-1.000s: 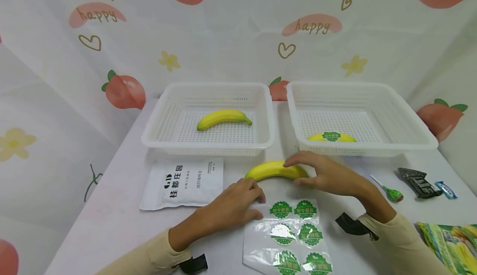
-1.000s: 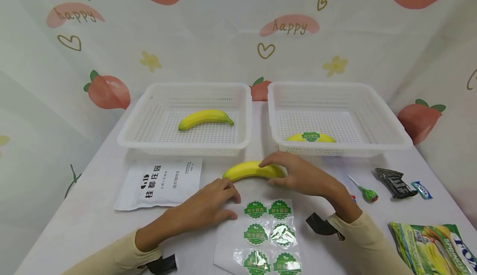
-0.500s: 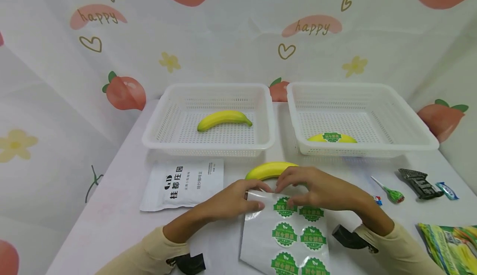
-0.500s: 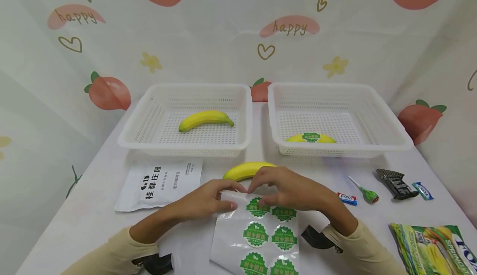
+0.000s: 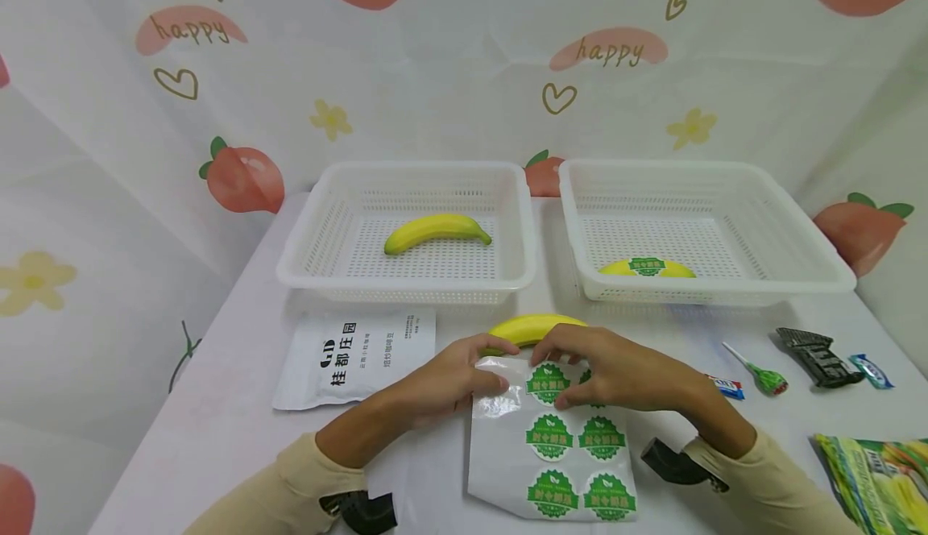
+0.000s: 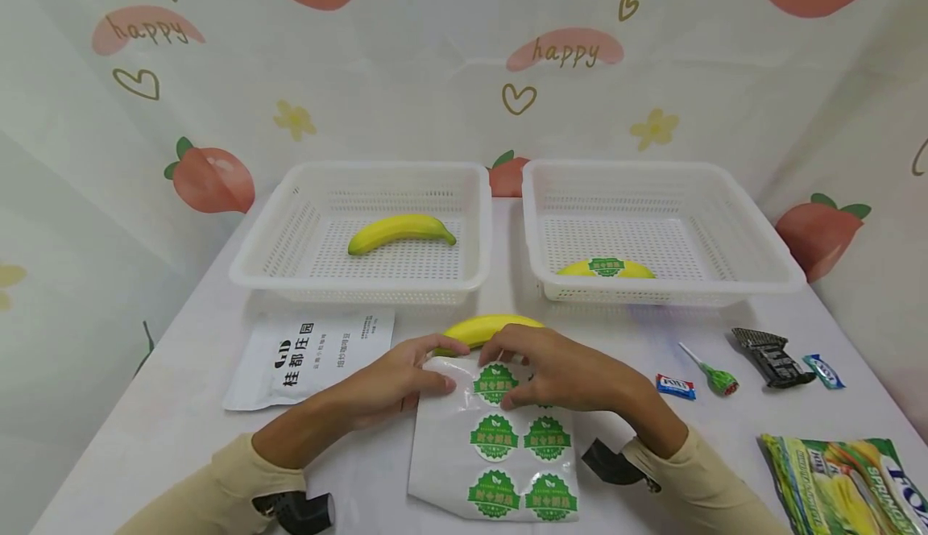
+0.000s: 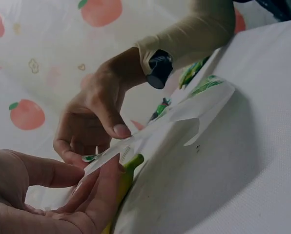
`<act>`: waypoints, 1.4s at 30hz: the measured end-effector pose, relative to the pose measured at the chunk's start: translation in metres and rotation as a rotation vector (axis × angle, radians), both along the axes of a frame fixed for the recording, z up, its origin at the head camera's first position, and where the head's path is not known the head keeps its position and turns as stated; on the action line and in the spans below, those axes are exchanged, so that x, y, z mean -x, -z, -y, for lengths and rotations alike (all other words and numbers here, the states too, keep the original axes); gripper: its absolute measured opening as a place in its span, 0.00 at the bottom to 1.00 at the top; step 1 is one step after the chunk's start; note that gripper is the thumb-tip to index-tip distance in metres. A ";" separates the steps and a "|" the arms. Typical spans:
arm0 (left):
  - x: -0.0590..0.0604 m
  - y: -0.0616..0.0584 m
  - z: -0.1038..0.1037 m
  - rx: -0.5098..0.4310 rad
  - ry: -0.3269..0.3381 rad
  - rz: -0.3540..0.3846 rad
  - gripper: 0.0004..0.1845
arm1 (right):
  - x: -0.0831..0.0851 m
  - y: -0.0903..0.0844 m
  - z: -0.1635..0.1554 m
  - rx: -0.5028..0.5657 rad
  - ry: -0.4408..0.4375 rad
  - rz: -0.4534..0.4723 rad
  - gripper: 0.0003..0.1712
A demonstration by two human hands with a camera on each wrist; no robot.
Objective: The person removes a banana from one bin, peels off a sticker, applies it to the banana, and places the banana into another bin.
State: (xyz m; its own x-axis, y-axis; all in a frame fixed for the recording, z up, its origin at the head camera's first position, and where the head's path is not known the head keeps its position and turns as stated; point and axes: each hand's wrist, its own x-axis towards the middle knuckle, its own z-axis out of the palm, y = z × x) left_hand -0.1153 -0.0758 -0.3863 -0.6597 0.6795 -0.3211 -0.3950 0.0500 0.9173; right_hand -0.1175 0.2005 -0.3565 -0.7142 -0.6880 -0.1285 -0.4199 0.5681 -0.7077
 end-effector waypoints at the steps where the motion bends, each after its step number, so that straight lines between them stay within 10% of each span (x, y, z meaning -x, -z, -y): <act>1: 0.000 0.000 0.000 -0.026 -0.003 0.019 0.30 | 0.000 0.000 0.000 0.004 0.005 -0.004 0.25; 9: 0.000 0.001 -0.001 -0.100 -0.007 0.076 0.33 | 0.001 0.001 0.000 0.042 0.034 0.014 0.29; 19: 0.000 0.004 0.000 -0.094 0.021 0.048 0.30 | 0.002 0.000 -0.002 0.003 -0.034 -0.019 0.07; 27: -0.001 0.003 0.001 0.351 0.095 -0.477 0.16 | 0.003 0.000 -0.005 0.022 -0.041 -0.066 0.07; 34: -0.010 -0.006 0.004 0.536 0.156 -0.767 0.06 | 0.001 -0.004 -0.004 0.079 -0.001 -0.079 0.06; 38: -0.015 -0.012 0.002 0.596 0.127 -0.857 0.20 | -0.003 -0.008 -0.002 0.114 0.006 -0.105 0.07; 42: -0.017 -0.014 -0.001 0.502 0.061 -0.785 0.27 | -0.010 -0.012 0.003 0.133 -0.003 -0.149 0.07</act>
State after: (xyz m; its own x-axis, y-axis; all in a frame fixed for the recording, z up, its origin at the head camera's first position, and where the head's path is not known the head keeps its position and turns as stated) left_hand -0.0986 -0.0745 -0.3718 -0.7796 0.6230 -0.0638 0.3456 0.5130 0.7857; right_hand -0.1072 0.1972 -0.3446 -0.7163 -0.6943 0.0702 -0.5271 0.4724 -0.7064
